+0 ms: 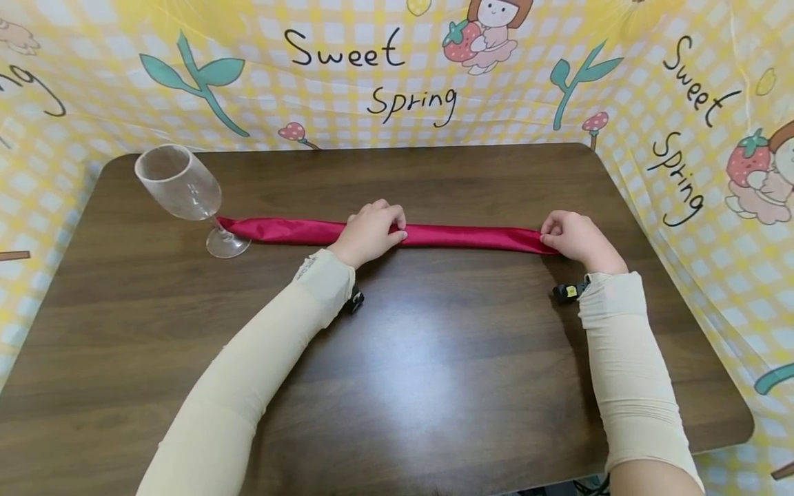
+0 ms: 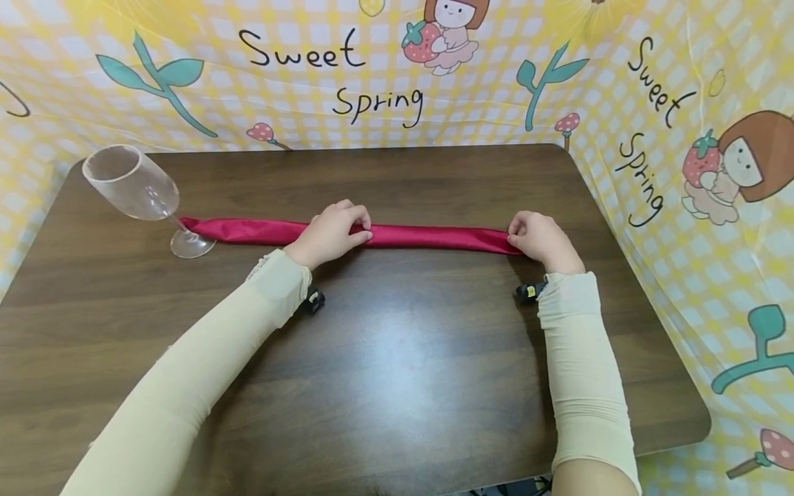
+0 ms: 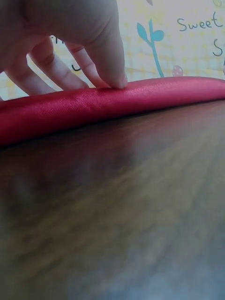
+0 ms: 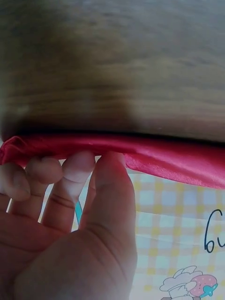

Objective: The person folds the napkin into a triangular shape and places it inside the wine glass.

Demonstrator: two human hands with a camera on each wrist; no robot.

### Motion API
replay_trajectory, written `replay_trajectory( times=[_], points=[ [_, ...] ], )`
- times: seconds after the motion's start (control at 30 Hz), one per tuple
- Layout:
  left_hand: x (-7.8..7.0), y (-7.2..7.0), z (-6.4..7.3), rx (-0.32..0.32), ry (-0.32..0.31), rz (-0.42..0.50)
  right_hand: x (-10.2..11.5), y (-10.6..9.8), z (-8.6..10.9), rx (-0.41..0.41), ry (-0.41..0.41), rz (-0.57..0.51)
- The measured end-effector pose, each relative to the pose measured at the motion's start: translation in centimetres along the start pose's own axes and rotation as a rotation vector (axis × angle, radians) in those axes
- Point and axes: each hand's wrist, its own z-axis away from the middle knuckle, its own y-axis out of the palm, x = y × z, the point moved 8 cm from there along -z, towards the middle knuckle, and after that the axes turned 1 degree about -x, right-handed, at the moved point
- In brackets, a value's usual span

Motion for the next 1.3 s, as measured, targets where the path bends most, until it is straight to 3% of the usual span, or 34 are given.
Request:
replay_trajectory(
  times=[0.33, 0.57, 0.73, 0.83, 1.03, 1.3],
  points=[
    [0.3, 0.7, -0.8, 0.068, -0.008, 0.035, 1.9, 0.2, 0.4, -0.082, 0.008, -0.001],
    [0.7, 1.0, -1.3, 0.132, -0.080, 0.019, 5.1, 1.2, 0.8, -0.167, -0.060, -0.045],
    [0.9, 1.0, -1.7, 0.172, -0.126, 0.004, 7.4, 2.0, 1.1, -0.190, -0.119, -0.133],
    [0.9, 1.1, -1.8, 0.201, -0.147, 0.005, 8.7, 3.0, 1.2, -0.145, -0.155, -0.207],
    [0.6, 1.3, -2.1, 0.255, -0.169, 0.000, 10.7, 5.1, 1.2, 0.032, -0.163, -0.375],
    [0.4, 1.3, -1.7, 0.255, -0.159, -0.004, 13.2, 6.9, 0.9, 0.090, -0.188, -0.344]
  ],
)
